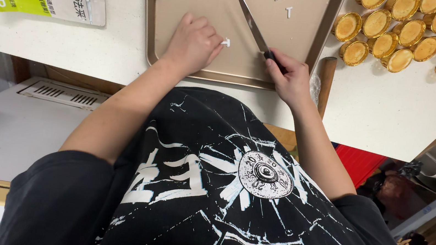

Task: The person flattens a piece of white fondant with a rolling pin, presses a letter mold into it, and then uses a knife to cut out individual letters from the imprinted fondant on a tray.

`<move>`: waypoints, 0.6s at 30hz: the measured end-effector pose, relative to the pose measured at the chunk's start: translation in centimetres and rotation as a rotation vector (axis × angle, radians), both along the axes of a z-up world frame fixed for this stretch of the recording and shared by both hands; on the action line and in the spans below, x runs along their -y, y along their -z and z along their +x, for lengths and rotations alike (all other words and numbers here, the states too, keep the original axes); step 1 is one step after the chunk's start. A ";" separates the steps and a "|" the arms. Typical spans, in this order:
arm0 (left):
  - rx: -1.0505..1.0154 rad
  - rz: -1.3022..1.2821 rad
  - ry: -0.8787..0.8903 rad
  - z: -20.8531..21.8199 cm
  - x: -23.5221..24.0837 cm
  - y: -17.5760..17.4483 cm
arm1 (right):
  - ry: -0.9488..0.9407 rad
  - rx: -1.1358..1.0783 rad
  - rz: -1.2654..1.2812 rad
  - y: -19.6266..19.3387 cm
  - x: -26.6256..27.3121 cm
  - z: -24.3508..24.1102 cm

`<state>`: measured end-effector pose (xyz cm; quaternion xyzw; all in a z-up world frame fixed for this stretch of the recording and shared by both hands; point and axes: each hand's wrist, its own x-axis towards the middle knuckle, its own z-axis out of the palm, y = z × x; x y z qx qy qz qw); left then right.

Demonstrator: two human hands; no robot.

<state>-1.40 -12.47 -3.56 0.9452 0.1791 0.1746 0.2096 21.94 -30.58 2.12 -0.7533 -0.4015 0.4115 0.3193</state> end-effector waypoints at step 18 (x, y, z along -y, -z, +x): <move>-0.009 0.067 0.040 -0.2 -0.6 -0.1 | -0.001 0.020 -0.003 -0.3 -0.1 0.0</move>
